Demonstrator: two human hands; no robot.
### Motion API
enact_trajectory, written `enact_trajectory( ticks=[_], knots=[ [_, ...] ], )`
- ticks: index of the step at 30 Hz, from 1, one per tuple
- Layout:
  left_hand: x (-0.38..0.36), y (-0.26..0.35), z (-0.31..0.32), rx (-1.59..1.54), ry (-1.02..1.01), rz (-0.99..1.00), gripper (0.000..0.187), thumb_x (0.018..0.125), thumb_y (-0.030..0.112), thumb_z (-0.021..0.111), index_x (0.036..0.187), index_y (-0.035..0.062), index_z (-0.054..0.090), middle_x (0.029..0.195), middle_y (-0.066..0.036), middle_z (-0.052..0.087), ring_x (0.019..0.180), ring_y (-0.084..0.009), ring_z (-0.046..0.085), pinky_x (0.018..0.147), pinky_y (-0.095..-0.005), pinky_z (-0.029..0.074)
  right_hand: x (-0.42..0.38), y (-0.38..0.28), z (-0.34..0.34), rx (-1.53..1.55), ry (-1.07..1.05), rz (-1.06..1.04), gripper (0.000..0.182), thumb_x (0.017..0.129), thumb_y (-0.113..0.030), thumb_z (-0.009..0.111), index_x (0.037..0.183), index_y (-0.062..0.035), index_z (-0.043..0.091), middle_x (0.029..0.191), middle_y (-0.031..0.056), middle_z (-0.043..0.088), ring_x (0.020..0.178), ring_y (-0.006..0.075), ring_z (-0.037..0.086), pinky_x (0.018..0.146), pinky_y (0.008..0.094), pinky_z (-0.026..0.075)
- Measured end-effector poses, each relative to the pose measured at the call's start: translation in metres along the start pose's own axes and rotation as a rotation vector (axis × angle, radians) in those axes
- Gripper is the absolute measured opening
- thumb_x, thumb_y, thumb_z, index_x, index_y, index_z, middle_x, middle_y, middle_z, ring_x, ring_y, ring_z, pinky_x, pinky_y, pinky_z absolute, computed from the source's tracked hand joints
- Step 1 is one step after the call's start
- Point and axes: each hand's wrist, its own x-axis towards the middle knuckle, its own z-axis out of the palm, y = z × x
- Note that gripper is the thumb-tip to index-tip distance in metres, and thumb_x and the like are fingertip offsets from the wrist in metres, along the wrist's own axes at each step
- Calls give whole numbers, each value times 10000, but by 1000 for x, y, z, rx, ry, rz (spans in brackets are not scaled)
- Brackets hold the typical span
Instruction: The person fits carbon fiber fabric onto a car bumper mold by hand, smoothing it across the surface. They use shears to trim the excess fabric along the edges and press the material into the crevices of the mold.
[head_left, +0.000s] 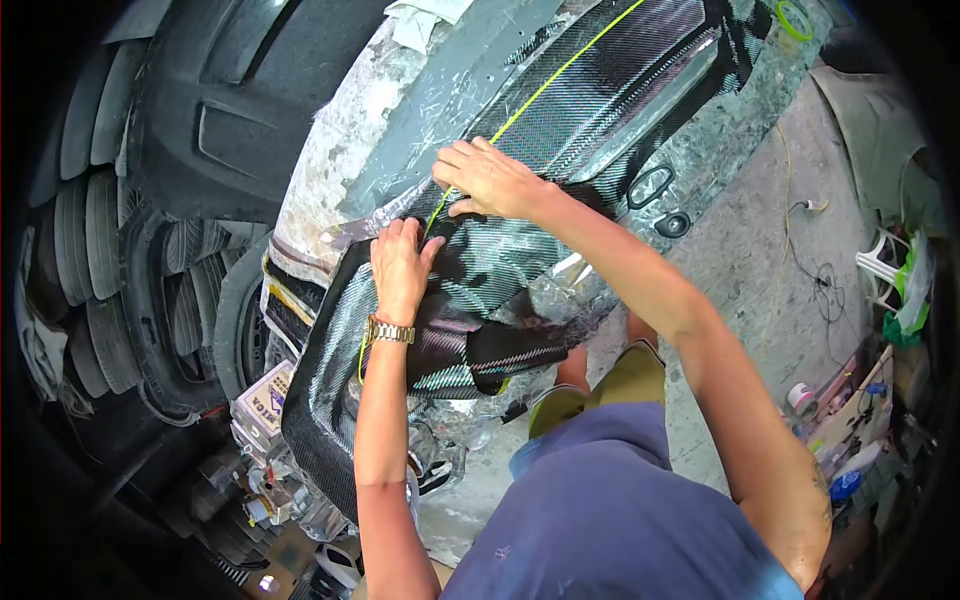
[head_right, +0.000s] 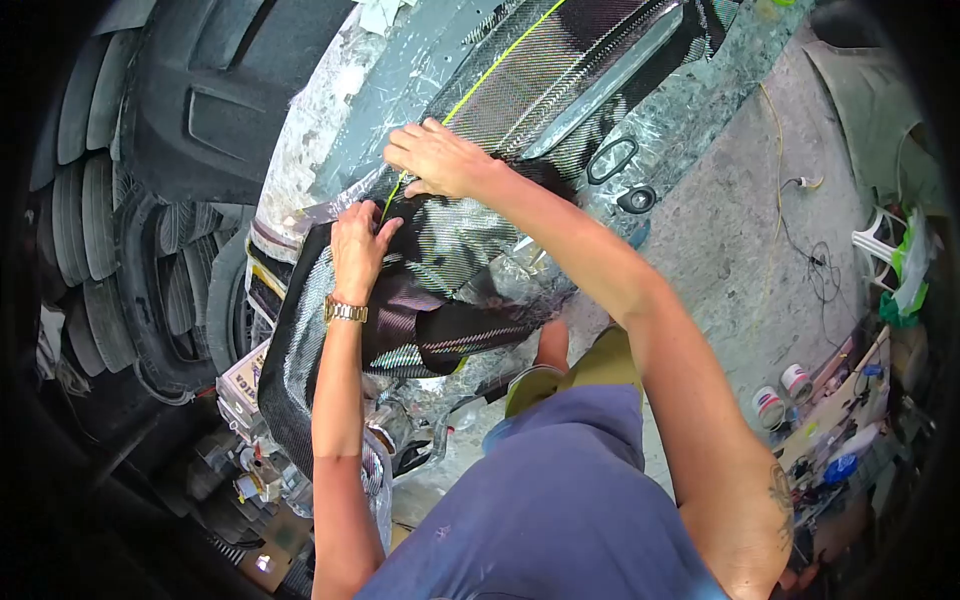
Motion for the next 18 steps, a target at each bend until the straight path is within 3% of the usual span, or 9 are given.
enact_trajectory(
  ticks=[3,6,9,13,16,17,18],
  knots=[
    [0,-3,4,-21,-33,-43,277,813,245,791,910,53,616,872,-105,615,879,-323,601,772,-440,442,-1,1,3,-94,54,-39,507,786,-332,799,1158,-96,548,1214,65,545,1236,256,504,1023,439,375],
    [1,-4,6,-44,-39,-39,267,818,239,788,893,52,613,848,-109,610,853,-331,598,764,-443,443,-2,2,6,-102,70,-32,499,781,-340,794,1147,-104,549,1357,82,515,1307,277,464,1077,467,346],
    [5,-6,4,-102,-43,-51,323,809,255,812,835,19,592,784,-136,614,747,-357,592,692,-461,459,-2,3,4,-136,93,-59,553,792,-368,783,1219,-105,551,1405,98,502,1326,291,457,1101,470,338],
    [11,-2,5,-78,50,68,374,807,304,818,871,23,580,801,-152,622,759,-362,602,692,-468,466,-13,10,-12,-27,201,-27,682,791,-393,785,1342,-82,529,1479,136,464,1378,320,426,1141,493,321],
    [19,3,7,-11,50,91,420,794,351,822,920,37,574,832,-148,628,795,-360,605,711,-462,467,-24,7,-14,-170,105,29,771,787,-384,792,1422,-80,479,1559,143,395,1454,321,354,1196,500,269],
    [22,4,11,25,29,85,464,781,387,823,962,48,562,865,-138,632,836,-349,608,745,-462,466,-24,3,-11,-182,-39,61,876,779,-400,803,1505,-113,407,1624,128,311,1515,311,263,1244,502,196],
    [25,5,13,41,44,102,464,781,387,821,965,50,559,871,-135,633,848,-344,609,754,-463,464,-23,-1,-8,-219,-78,65,895,775,-410,806,1516,-124,393,1630,121,300,1522,306,246,1250,500,185]
  ],
)
